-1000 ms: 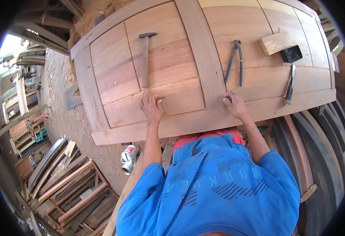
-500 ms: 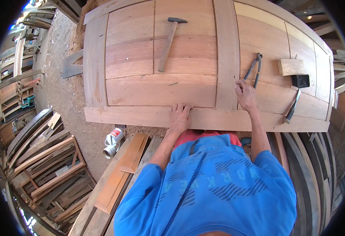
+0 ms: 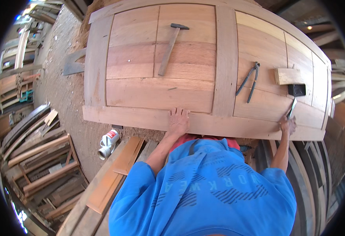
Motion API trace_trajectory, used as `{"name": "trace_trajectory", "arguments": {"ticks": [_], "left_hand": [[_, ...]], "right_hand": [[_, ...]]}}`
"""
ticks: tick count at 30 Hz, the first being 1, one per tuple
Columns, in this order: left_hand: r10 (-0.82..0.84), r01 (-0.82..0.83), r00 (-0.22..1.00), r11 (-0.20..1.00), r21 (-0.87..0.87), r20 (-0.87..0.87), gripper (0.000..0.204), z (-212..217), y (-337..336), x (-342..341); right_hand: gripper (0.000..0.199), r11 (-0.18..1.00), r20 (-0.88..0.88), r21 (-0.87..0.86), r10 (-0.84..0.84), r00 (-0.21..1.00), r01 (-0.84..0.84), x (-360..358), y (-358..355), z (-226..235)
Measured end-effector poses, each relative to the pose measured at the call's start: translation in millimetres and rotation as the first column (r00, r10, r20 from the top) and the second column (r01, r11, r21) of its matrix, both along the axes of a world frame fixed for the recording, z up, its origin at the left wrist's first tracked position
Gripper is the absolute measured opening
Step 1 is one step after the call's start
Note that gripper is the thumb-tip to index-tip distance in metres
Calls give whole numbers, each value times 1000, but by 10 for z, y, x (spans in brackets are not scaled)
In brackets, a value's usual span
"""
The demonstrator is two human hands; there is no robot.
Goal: The person hammers nails into a wooden door panel using a hammer and a nail set. They then apply a white substance to the surface with a small tool and rub it in with their hands. Finally, they move the door panel to a different location in the workshop.
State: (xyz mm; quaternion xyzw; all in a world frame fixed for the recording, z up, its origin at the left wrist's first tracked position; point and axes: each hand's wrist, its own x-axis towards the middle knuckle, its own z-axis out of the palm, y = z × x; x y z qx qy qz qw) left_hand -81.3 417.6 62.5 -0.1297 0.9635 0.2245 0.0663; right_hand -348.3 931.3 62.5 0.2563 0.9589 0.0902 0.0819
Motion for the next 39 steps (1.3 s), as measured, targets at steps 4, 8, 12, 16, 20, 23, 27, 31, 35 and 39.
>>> {"name": "trace_trajectory", "arguments": {"ticks": [4, 8, 12, 16, 20, 23, 27, 31, 35, 39], "left_hand": [[111, -99, 985, 991, -89, 133, 61, 238, 464, 144], [201, -193, 952, 980, -58, 230, 79, 196, 1114, 251], [122, -143, 980, 982, 124, 159, 75, 220, 1582, 45], [120, -118, 993, 936, 333, 14, 73, 351, 1726, -376], [83, -30, 967, 976, 217, -240, 78, 722, 1583, -1047], [-4, -35, 908, 996, -85, -418, 80, 891, 1308, -1329], [157, -205, 973, 923, 327, 168, 73, 1205, 616, -1367], [705, -471, 654, 663, 582, -273, 61, 948, 139, -858], [834, -226, 480, 417, 880, -272, 37, 1061, -115, -602], [908, -216, 366, 297, 930, -205, 25, 899, -39, -574]], "right_hand": [[74, 985, 195, -172, 11, 981, 24, -139, 793, -631], [61, 970, 300, -243, 106, 948, -31, -360, 940, -775], [45, 652, 151, -709, -232, 961, 269, -301, 1192, -1008], [28, 439, -120, -898, -169, 978, -34, -31, -598, 293], [25, 382, 62, -840, 772, 633, -384, -184, -1759, 1057], [33, 38, -31, -806, 994, 107, -591, -77, -2536, 1284], [42, -246, -337, -728, 941, 22, -641, -40, -3288, 1606], [43, -366, -690, -672, 627, 363, -644, -100, -3650, 2002], [36, -405, -640, -762, 587, 496, -506, -102, -3797, 1939], [32, -429, -607, -776, 705, 366, -462, 12, -3770, 1839]]}}
